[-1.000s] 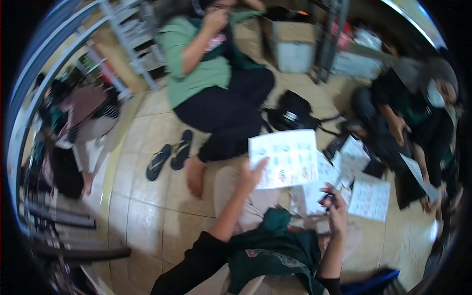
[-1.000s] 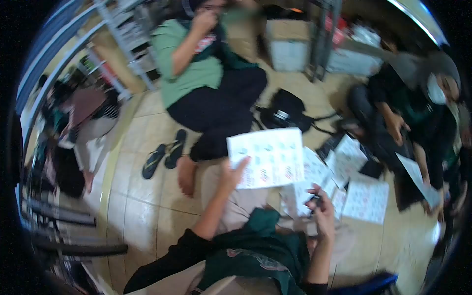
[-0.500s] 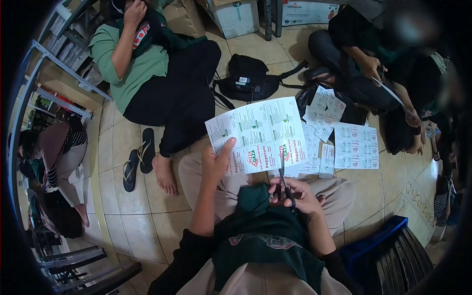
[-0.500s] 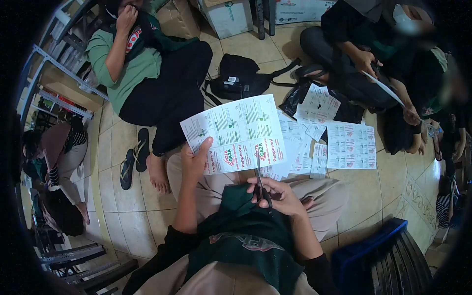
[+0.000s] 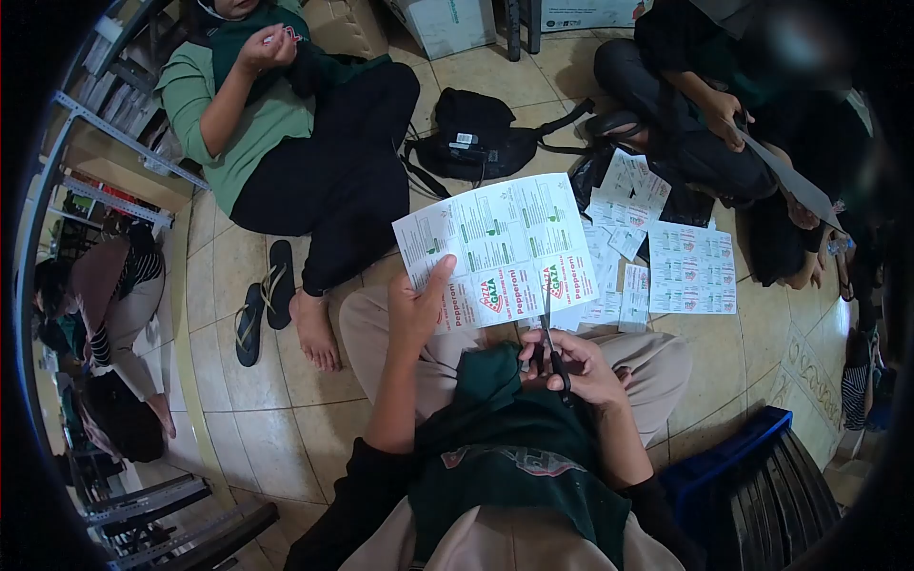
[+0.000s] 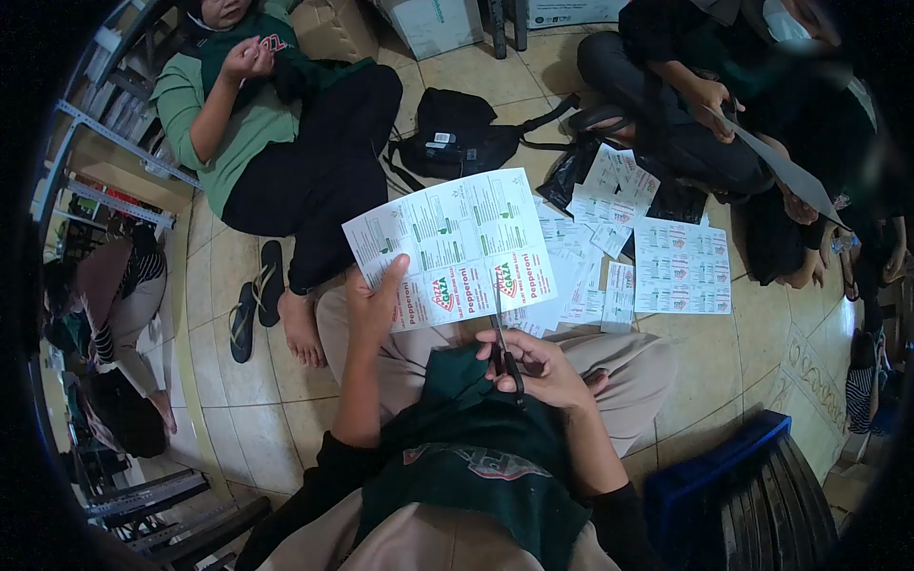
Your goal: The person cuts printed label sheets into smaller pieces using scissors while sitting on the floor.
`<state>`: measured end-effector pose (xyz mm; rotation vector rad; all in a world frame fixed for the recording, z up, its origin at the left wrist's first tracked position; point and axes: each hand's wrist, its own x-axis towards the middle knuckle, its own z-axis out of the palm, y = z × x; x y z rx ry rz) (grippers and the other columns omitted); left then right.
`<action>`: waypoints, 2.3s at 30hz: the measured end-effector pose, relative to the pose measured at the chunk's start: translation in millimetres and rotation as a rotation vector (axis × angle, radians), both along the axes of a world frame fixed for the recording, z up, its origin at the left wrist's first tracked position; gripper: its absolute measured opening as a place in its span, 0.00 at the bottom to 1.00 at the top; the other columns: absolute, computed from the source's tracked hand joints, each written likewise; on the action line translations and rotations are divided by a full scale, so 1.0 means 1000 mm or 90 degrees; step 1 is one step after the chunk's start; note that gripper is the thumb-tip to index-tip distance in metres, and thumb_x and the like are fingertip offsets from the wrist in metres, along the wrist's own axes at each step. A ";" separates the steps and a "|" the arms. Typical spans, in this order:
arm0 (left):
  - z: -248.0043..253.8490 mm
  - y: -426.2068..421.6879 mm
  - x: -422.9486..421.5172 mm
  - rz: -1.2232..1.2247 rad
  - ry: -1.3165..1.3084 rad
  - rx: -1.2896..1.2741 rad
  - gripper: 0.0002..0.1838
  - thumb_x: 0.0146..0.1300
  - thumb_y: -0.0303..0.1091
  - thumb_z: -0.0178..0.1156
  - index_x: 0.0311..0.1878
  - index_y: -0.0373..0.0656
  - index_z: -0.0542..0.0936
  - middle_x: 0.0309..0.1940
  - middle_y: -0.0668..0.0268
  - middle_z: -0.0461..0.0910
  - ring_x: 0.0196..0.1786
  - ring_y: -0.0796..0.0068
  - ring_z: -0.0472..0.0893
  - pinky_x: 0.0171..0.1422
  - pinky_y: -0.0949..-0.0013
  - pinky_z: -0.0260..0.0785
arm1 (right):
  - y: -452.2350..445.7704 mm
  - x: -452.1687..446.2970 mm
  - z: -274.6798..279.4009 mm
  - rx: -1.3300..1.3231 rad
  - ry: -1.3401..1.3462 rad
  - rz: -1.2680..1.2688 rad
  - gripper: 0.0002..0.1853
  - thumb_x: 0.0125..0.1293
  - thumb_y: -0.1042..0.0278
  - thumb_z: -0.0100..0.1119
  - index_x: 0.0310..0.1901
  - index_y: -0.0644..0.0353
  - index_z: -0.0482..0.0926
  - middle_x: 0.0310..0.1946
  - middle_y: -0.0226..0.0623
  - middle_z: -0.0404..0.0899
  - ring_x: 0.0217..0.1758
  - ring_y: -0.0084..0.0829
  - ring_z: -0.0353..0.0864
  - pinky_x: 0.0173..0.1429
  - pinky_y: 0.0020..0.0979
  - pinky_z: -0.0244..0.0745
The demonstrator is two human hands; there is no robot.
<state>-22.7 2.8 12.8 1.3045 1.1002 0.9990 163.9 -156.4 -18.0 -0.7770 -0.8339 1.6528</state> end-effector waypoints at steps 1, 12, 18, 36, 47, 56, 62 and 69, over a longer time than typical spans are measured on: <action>-0.002 0.000 0.000 -0.001 -0.008 0.011 0.15 0.62 0.40 0.61 0.39 0.34 0.81 0.27 0.68 0.81 0.24 0.87 0.74 0.26 0.80 0.64 | 0.000 0.001 0.000 0.000 -0.002 -0.002 0.30 0.56 0.77 0.65 0.62 0.63 0.66 0.48 0.34 0.74 0.43 0.21 0.75 0.49 0.22 0.70; -0.005 0.000 -0.001 0.010 0.015 0.008 0.15 0.62 0.40 0.61 0.39 0.35 0.81 0.26 0.67 0.81 0.24 0.87 0.74 0.27 0.80 0.64 | -0.003 0.000 0.001 -0.021 -0.062 -0.038 0.29 0.56 0.76 0.65 0.60 0.63 0.68 0.43 0.30 0.73 0.42 0.19 0.74 0.48 0.21 0.69; -0.007 -0.001 0.001 0.025 0.015 0.042 0.15 0.63 0.40 0.60 0.39 0.33 0.81 0.26 0.67 0.81 0.26 0.86 0.75 0.30 0.78 0.66 | -0.004 -0.002 -0.001 -0.038 -0.080 -0.053 0.28 0.57 0.75 0.65 0.60 0.62 0.69 0.41 0.28 0.74 0.42 0.17 0.73 0.48 0.20 0.70; -0.013 -0.007 0.002 -0.049 0.061 0.042 0.14 0.62 0.38 0.61 0.38 0.34 0.81 0.25 0.66 0.81 0.23 0.86 0.73 0.26 0.78 0.63 | -0.006 0.005 -0.006 -0.014 -0.115 -0.065 0.27 0.58 0.75 0.65 0.59 0.65 0.68 0.42 0.30 0.75 0.43 0.19 0.75 0.49 0.23 0.71; -0.012 -0.005 -0.002 -0.063 0.084 0.021 0.15 0.62 0.38 0.61 0.41 0.32 0.80 0.30 0.61 0.83 0.30 0.81 0.79 0.34 0.75 0.70 | -0.005 0.003 -0.004 -0.064 -0.128 -0.082 0.25 0.59 0.77 0.63 0.59 0.64 0.70 0.40 0.29 0.76 0.43 0.17 0.74 0.48 0.21 0.70; -0.008 -0.007 -0.003 -0.097 0.109 -0.022 0.14 0.62 0.37 0.61 0.40 0.33 0.80 0.29 0.60 0.83 0.29 0.83 0.79 0.32 0.75 0.69 | -0.005 0.006 0.001 -0.062 -0.144 -0.091 0.21 0.59 0.74 0.63 0.54 0.66 0.71 0.40 0.30 0.77 0.42 0.18 0.75 0.48 0.20 0.71; -0.011 -0.011 0.004 -0.092 0.076 0.057 0.14 0.62 0.37 0.60 0.38 0.32 0.80 0.22 0.65 0.81 0.18 0.86 0.72 0.21 0.79 0.62 | -0.002 0.008 0.001 -0.088 -0.054 -0.058 0.19 0.60 0.74 0.63 0.51 0.65 0.67 0.39 0.36 0.77 0.41 0.20 0.76 0.46 0.21 0.73; -0.014 -0.011 0.005 -0.058 0.042 -0.025 0.14 0.62 0.38 0.61 0.38 0.33 0.80 0.24 0.66 0.81 0.18 0.88 0.71 0.20 0.80 0.59 | -0.006 0.012 0.005 -0.096 -0.032 -0.090 0.25 0.56 0.76 0.65 0.52 0.61 0.63 0.40 0.42 0.78 0.38 0.24 0.79 0.43 0.24 0.76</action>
